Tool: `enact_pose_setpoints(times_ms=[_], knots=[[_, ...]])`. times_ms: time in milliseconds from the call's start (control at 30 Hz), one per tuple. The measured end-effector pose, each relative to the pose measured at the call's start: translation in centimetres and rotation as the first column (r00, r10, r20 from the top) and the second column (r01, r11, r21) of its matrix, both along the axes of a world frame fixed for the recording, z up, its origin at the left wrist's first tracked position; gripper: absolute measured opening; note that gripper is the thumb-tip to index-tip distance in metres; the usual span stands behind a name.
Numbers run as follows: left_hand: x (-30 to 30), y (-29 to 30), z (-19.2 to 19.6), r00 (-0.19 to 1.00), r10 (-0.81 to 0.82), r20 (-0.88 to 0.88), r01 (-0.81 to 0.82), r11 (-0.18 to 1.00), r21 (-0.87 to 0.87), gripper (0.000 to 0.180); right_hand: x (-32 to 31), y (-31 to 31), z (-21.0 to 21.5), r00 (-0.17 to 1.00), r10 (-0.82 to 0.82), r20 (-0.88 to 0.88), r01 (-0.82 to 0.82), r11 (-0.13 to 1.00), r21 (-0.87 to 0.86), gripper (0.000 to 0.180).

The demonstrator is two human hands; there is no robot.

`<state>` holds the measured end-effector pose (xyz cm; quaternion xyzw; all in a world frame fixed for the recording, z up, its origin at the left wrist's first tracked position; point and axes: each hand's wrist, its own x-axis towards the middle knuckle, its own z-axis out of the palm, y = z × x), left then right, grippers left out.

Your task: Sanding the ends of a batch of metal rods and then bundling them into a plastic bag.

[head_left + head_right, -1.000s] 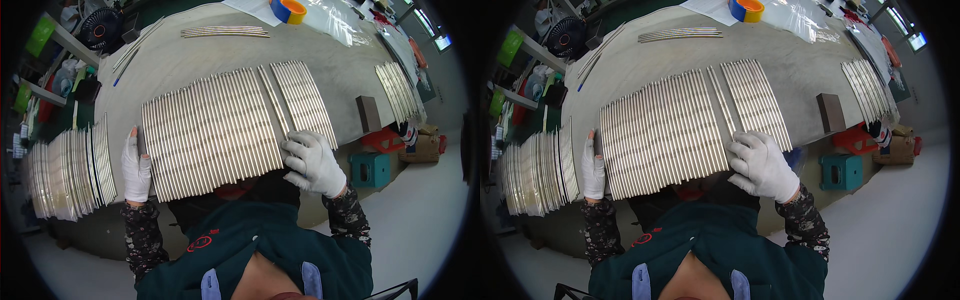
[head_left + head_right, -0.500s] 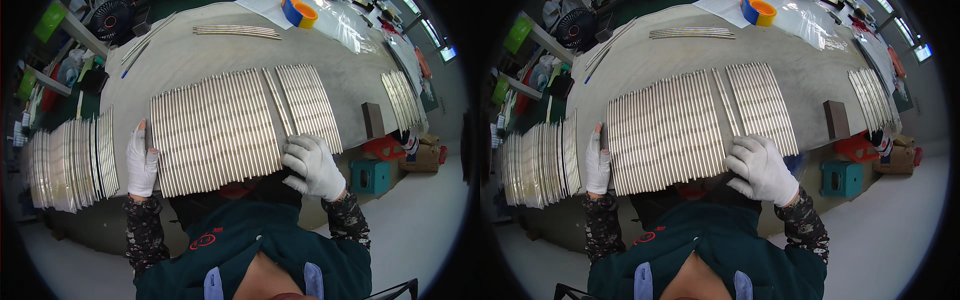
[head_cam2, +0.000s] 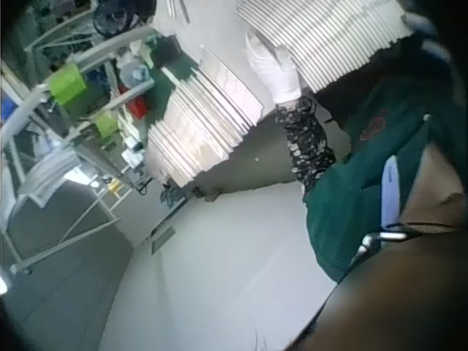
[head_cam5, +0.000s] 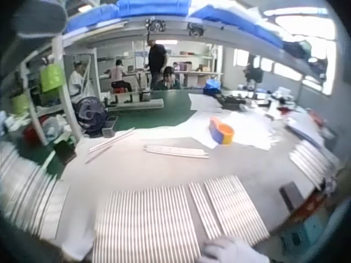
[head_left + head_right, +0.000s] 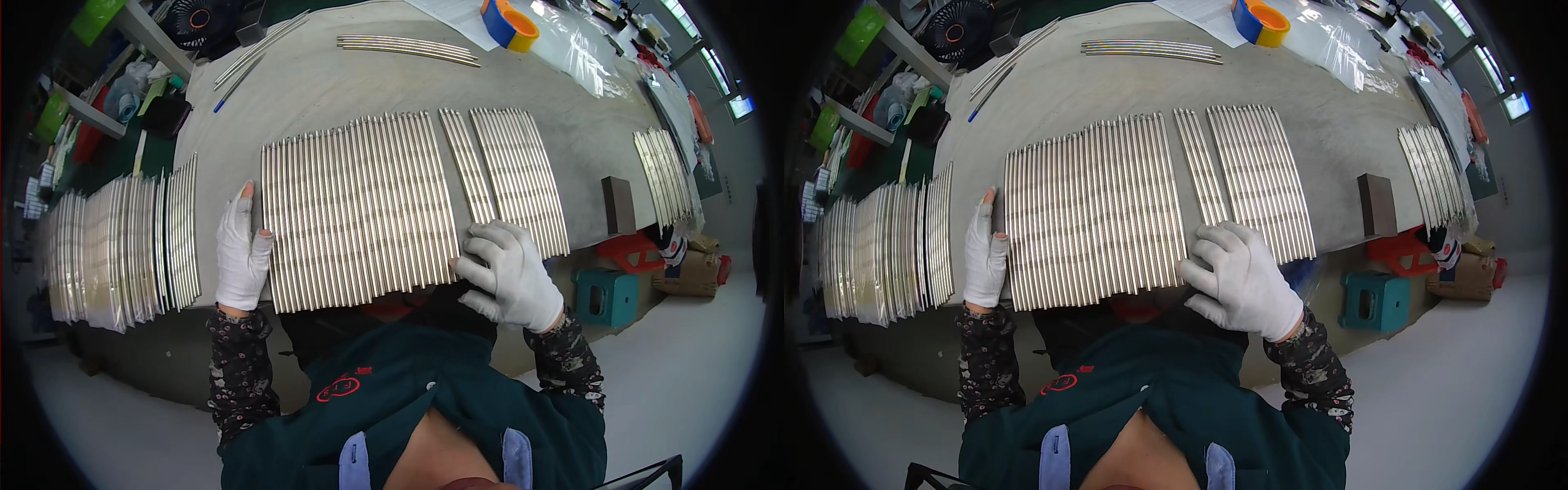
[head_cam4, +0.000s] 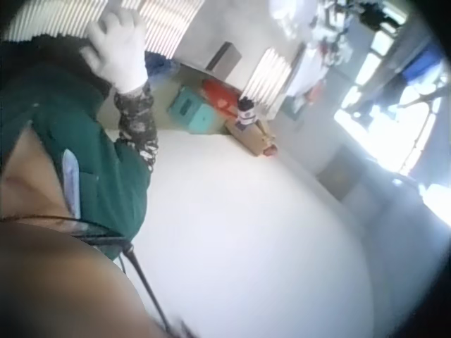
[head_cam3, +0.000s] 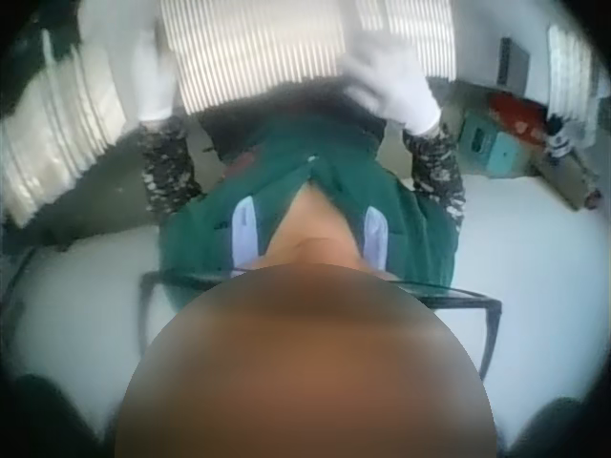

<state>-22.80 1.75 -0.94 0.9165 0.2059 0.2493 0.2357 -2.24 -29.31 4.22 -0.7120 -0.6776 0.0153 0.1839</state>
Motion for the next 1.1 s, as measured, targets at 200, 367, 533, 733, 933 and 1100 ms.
enact_pose_setpoints(times_ms=[200,367,533,733,933,1100], knots=[[0.0,-0.2,0.3,1.0,0.005,-0.016,-0.005,1.0,0.002,0.076,-0.1,0.8,0.3,0.999,0.035,0.002,-0.035,0.999,-0.028,0.045],[0.2,-0.2,0.5,1.0,-0.015,-0.009,0.015,1.0,0.022,0.075,-0.5,0.9,0.0,1.0,0.019,-0.005,-0.019,1.0,-0.021,0.048],[0.1,-0.3,0.6,1.0,-0.021,0.0,0.021,0.999,0.028,0.075,-0.6,1.6,0.3,0.999,0.044,0.015,-0.043,0.998,-0.034,0.05],[0.1,-0.3,0.3,1.0,-0.009,-0.013,0.009,0.998,0.055,0.074,-0.9,2.0,0.0,0.999,0.049,0.005,-0.049,0.999,0.022,0.045],[0.1,-0.2,0.2,1.0,-0.012,-0.009,0.013,1.0,0.017,0.075,-1.3,2.8,0.8,0.996,0.076,0.041,-0.075,0.997,-0.021,0.045],[0.1,-0.4,0.4,1.0,0.002,-0.03,-0.001,1.0,0.014,0.077,-1.4,2.9,0.0,0.995,0.1,-0.011,-0.1,0.995,0.001,0.046]])
